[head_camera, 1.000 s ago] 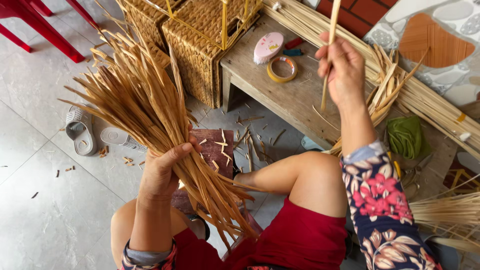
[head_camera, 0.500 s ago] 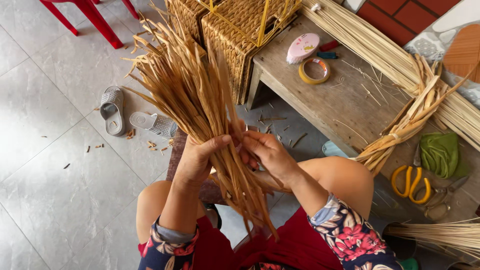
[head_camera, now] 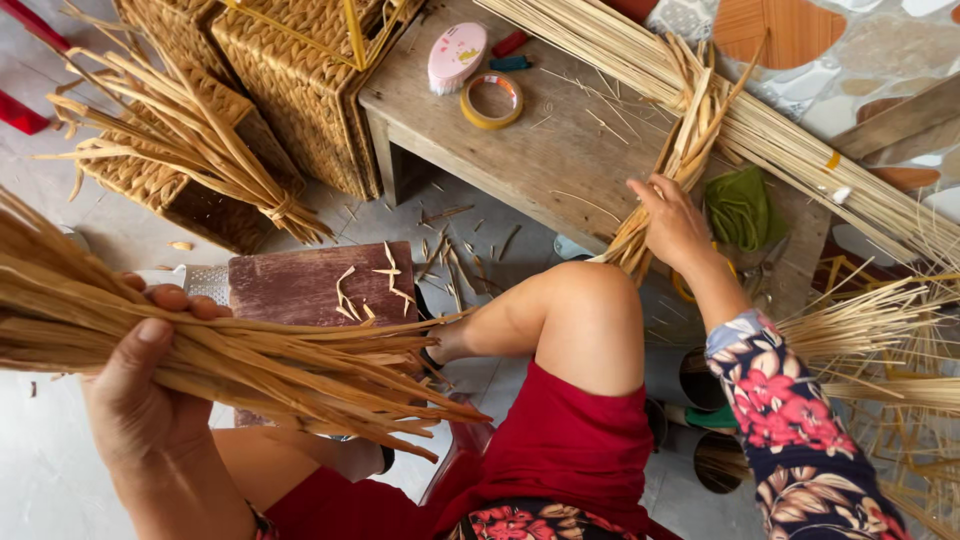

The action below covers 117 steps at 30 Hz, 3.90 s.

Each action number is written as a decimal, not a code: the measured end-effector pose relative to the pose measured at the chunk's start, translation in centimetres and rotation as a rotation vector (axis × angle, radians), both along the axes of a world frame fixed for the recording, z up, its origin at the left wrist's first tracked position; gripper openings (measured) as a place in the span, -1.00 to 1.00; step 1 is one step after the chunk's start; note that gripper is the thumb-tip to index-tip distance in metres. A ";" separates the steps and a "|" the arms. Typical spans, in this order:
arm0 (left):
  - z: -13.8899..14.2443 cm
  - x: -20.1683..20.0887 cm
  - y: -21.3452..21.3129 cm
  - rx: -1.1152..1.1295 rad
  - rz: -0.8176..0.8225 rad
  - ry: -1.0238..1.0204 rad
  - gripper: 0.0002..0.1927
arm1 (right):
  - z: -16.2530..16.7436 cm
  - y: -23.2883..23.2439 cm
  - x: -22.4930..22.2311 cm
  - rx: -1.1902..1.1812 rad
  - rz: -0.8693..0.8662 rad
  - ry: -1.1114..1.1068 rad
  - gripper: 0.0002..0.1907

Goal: The person sits on the floor and uses yellow-handled shears to trim the tips of a bundle of dried plant stalks. They repeatedly cut the ends to a uniform length, then gather the trimmed stalks and tie them into a bundle using a thin strip of material.

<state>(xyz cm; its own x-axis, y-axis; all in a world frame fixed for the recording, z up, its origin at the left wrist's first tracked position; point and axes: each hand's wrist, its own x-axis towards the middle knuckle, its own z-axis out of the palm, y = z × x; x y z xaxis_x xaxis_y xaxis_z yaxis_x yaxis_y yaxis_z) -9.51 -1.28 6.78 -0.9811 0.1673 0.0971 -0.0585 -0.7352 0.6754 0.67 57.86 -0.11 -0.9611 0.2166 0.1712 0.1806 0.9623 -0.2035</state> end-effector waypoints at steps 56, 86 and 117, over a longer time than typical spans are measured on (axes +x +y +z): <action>-0.1 -1.6 5.7 -0.066 -0.183 -0.093 -0.54 | 10.0 -27.8 -6.1 -1.379 0.697 -0.148 -0.83; -2.6 -1.2 8.4 -0.146 -0.073 -0.113 -0.68 | 9.4 -33.5 -6.1 -0.642 0.664 0.514 -0.53; -1.1 0.2 9.3 -0.206 -0.232 -0.141 -0.64 | 7.8 -31.8 -7.8 -0.942 0.497 0.493 -0.84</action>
<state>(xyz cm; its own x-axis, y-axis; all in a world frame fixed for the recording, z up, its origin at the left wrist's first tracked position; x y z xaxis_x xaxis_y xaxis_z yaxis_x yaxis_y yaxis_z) -9.34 7.99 5.70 -0.9158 0.3900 -0.0955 -0.3117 -0.5404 0.7815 -7.15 26.07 7.65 -0.8501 0.0765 0.5211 -0.4700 0.3363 -0.8161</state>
